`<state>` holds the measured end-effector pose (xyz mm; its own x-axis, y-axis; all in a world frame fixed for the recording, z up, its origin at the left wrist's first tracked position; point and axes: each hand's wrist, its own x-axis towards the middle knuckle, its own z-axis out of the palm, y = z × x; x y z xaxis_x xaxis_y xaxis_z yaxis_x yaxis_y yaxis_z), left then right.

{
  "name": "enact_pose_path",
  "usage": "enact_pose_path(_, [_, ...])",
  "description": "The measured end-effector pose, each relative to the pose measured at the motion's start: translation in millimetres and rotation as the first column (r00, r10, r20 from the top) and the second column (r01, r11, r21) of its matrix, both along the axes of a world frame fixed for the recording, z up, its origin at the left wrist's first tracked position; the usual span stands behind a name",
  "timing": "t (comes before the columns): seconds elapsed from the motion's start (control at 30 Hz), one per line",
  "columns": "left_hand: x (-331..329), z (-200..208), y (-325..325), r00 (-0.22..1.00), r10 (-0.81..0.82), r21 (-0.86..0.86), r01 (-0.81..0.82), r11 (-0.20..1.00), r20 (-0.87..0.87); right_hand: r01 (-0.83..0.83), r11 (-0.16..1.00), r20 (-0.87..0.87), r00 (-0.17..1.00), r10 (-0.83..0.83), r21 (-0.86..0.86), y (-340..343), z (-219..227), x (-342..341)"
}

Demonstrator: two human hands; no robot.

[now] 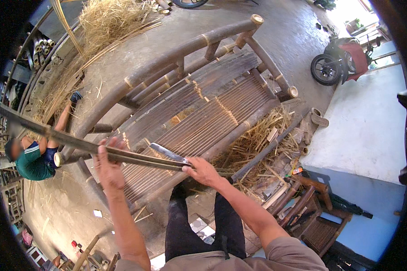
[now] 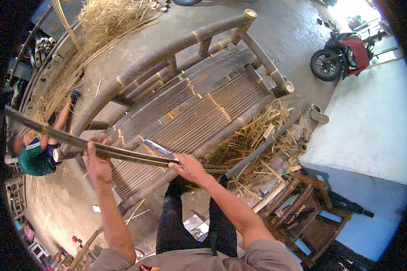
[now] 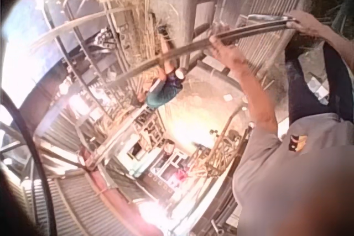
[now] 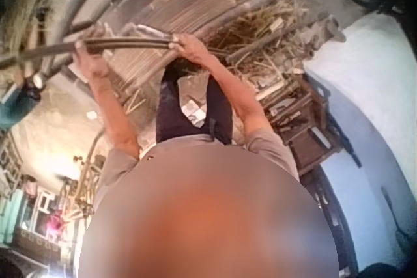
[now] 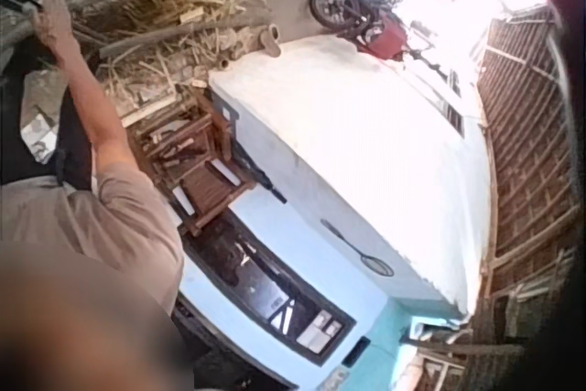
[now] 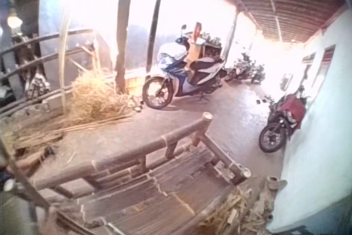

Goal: The person uses a knife to split a bamboo pole into thin strips, then separates the strips by hand and arranges them on a bamboo bench frame. The person repeatedly splits and aligns the strips to form a woven surface.

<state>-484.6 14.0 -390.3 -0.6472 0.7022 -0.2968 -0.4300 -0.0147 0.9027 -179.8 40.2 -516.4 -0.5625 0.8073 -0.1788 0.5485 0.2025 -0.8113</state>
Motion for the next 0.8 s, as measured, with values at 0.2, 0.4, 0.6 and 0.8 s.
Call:
enact_pose_path(0.2, [-66.0, 6.3, -45.6, 0.993, 0.083, 0.027, -0.086, 0.996, 0.082, -0.073, 0.997, 0.008, 0.997, 0.073, 0.009, -20.8, -6.9, -44.6])
enact_pose_path(0.4, [-84.5, 7.9, -63.7, 0.994, 0.106, 0.041, -0.106, 0.993, 0.008, 0.028, 0.976, 0.103, 0.993, -0.051, 0.217, -45.9, -13.4, -54.7])
enact_pose_path(0.6, [-117.8, 39.5, -70.5, 0.985, 0.095, 0.046, -0.089, 0.995, -0.145, 0.538, 0.798, 0.15, 0.796, -0.587, 0.271, -67.5, -69.5, 2.1])
enact_pose_path(0.8, [-144.4, 72.9, -70.3, 0.959, 0.172, 0.041, -0.167, 0.985, -0.224, 0.826, -0.418, 0.564, -0.153, -0.811, -0.377, -52.2, -170.7, 101.5])
